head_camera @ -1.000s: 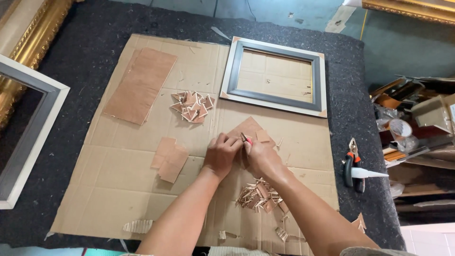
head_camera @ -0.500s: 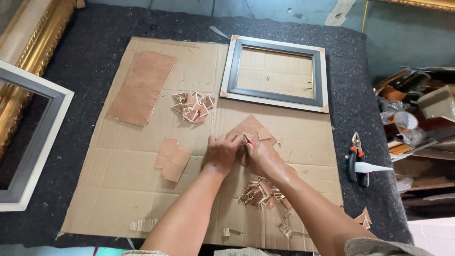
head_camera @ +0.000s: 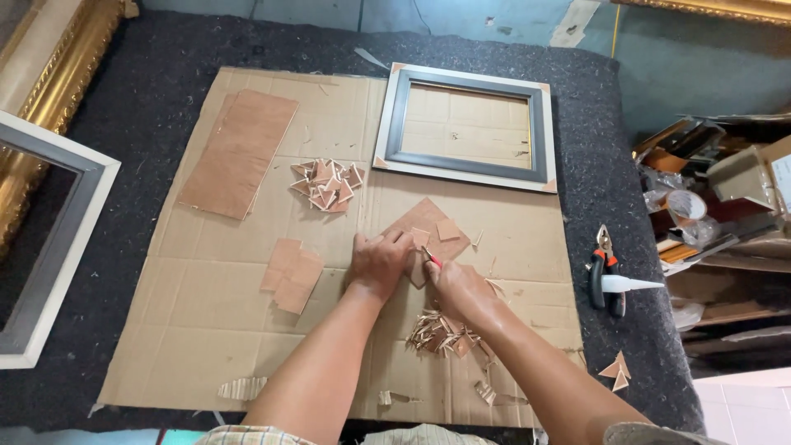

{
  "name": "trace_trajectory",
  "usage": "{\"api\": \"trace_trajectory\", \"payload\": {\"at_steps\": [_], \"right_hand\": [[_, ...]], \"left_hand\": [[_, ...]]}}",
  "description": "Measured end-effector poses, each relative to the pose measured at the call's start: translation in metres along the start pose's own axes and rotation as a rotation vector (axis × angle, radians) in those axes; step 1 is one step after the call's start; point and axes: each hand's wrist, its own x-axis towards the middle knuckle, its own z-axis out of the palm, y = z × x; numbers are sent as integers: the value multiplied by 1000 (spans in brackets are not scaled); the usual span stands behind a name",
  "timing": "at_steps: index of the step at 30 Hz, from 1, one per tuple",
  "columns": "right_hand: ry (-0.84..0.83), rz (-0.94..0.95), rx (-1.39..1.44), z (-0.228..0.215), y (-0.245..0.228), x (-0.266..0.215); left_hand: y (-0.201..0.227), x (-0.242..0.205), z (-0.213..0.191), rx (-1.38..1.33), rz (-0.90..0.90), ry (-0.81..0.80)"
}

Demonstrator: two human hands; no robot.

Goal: Using a utility knife to shave small pieces of wood or cardboard on a workbench to create slivers.

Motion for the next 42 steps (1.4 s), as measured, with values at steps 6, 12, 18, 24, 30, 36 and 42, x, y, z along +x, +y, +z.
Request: {"api": "trace_trajectory", "payload": {"at_steps": [6, 12, 18, 24, 30, 36, 42], "right_hand": [[0, 7, 3, 1, 2, -10], [8, 10, -21, 15, 18, -6], [27, -126, -58, 4, 13, -20], [-23, 56, 235, -16, 35, -26], [148, 65, 468, -13, 41, -3], [190, 52, 544, -12, 31, 6], [194, -5, 338, -12, 19, 15]], "left_hand": [[1, -1, 3, -27, 25, -29], [4, 0, -21, -69, 1, -139], [2, -1, -2, -35, -4, -143], [4, 8, -28, -161, 44, -218], [-2, 7, -14, -331, -5, -267], [35, 12, -65, -925, -528, -337], [38, 9, -81, -867, -675, -348]]}}
